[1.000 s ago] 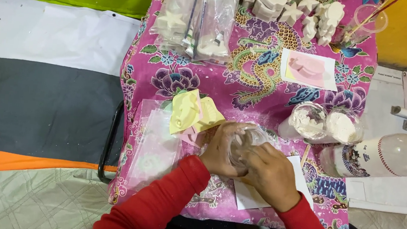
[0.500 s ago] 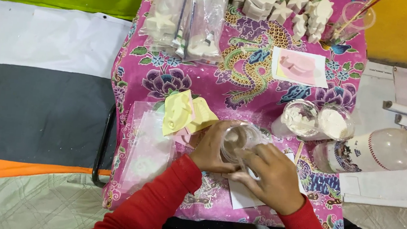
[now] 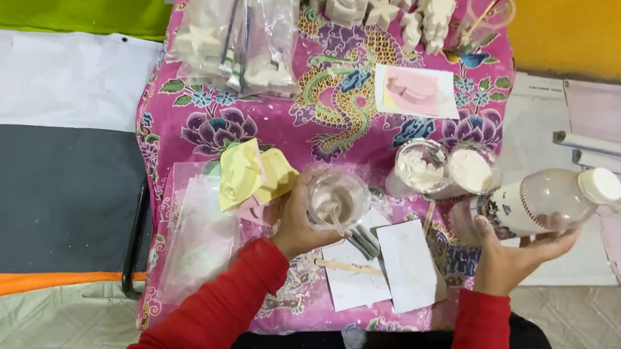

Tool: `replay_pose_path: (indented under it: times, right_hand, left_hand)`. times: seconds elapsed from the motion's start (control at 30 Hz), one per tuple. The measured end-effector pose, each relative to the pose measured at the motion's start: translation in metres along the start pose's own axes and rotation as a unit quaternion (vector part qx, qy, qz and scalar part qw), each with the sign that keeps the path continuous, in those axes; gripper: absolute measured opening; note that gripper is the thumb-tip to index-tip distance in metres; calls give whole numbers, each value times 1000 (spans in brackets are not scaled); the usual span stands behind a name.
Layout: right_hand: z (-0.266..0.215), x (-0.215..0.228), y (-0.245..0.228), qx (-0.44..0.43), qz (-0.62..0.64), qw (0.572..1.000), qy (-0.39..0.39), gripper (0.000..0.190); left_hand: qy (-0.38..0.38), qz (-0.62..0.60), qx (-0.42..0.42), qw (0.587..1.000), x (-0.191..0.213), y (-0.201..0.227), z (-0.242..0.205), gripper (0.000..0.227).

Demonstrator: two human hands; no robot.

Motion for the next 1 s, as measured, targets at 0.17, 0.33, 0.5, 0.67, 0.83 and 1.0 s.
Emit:
replay_pose_path:
  times: [0.17, 0.33, 0.5, 0.67, 0.83, 1.0]
  right_hand:
    - [14, -13, 15, 8, -9, 1000, 22, 118]
    - [21, -16, 16, 14, 26, 999, 27, 109]
    - [24, -10, 15, 43, 26, 998, 37, 111]
    - [14, 18, 1, 78, 120, 990, -13, 119]
    - [3, 55, -79, 105, 67, 958, -260, 103]
    - [-4, 71, -79, 77, 114, 941, -309, 103]
  left_hand:
    - [-10, 2, 18, 1000, -4, -1, 0, 112]
    - [4, 64, 13, 998, -7, 24, -1, 119]
    - [167, 233, -278, 917, -3, 30, -16, 112]
    - [184, 230, -501, 814, -9, 125, -12, 92]
    - [-92, 246, -433, 862, -39, 221, 20, 38]
    - [-411, 62, -366, 833, -61, 195, 54, 40]
Point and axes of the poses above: each hand's wrist, its own z-axis towards the middle knuckle, its own x-axis out of the back of the hand, y = z × x, the point moved 1 cm from there along z, towards the middle knuckle, and after that the axes turned 1 degree about -z, right-handed, at the moved point
